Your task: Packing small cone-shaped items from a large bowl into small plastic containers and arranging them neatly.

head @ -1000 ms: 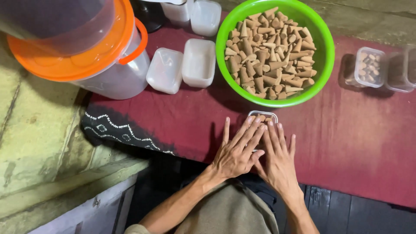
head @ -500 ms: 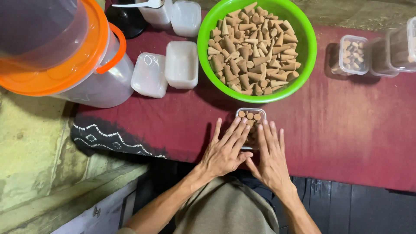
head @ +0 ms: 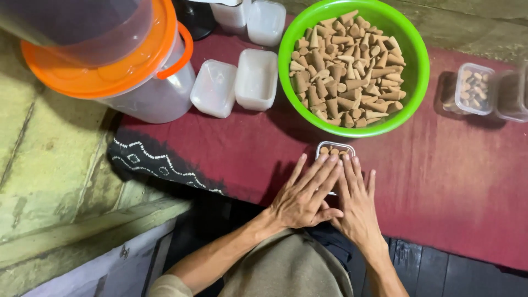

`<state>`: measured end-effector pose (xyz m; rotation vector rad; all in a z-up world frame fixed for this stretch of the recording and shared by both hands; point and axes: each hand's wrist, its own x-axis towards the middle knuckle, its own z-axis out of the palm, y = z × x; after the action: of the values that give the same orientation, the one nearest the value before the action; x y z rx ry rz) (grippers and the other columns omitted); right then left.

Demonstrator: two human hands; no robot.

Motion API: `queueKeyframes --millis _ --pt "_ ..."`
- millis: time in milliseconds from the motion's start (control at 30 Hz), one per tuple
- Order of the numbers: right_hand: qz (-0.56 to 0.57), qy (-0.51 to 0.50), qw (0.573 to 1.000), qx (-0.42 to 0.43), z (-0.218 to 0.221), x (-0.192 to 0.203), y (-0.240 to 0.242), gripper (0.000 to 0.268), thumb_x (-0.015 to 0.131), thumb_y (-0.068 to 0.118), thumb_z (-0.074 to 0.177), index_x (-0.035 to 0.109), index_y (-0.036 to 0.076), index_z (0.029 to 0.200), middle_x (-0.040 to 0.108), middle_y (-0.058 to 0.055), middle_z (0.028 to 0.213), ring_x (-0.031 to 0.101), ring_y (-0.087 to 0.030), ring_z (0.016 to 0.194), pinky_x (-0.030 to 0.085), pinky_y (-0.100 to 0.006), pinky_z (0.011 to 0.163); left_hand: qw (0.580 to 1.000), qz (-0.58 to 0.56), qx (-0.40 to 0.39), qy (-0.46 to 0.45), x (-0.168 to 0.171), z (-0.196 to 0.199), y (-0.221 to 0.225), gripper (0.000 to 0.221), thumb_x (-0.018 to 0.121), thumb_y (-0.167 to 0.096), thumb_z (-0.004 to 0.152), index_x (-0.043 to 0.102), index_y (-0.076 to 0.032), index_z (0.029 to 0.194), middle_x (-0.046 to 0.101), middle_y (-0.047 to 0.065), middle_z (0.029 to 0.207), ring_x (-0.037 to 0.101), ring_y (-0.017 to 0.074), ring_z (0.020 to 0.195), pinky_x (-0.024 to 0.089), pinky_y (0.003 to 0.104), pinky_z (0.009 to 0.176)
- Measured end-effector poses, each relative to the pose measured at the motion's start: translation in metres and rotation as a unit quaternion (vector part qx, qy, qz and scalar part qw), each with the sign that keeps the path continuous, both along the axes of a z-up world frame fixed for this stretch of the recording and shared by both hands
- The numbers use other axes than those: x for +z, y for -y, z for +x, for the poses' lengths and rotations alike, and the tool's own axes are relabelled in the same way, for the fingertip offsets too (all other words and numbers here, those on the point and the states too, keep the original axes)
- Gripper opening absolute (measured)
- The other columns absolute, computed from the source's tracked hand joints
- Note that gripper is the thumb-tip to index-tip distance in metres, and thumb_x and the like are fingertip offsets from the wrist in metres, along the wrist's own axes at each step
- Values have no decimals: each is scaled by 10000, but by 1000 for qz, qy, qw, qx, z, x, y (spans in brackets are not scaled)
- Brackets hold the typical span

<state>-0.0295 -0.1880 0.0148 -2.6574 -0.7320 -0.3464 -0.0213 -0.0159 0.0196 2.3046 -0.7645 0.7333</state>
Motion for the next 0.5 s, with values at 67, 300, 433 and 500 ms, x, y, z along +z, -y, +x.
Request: queueKeyframes --millis 67,300,433,500 --pt "18 15 1000 -16 2 -7 6 958 598 512 893 270 -26 1614 214 -222 1702 175 -414 1572 132 -623 1223 1000 11 -12 -22 -4 8 1 851 317 -657 994 497 25 1471 453 231 1570 423 350 1487 223 622 1232" --pt "37 47 997 -37 2 0 6 1006 635 531 872 274 -64 1599 240 -260 1676 184 -441 1561 113 -605 1251 996 46 -18 -71 -2 11 0 975 337 -726 941 470 85 1465 419 292 1571 348 387 1516 167 628 1231" --pt "5 6 1000 5 5 -4 10 909 664 437 867 338 1 1594 324 -216 1655 237 -407 1561 172 -631 1215 999 28 -18 -37 5 11 -1 936 286 -707 976 361 16 1565 356 237 1629 341 359 1530 157 640 1239" --pt "1 -48 999 3 10 13 17 1017 527 629 844 276 27 1625 271 -204 1688 184 -397 1574 82 -641 1219 998 -15 -43 -48 -7 16 -3 883 331 -674 992 439 27 1517 420 236 1588 362 359 1515 146 656 1232"
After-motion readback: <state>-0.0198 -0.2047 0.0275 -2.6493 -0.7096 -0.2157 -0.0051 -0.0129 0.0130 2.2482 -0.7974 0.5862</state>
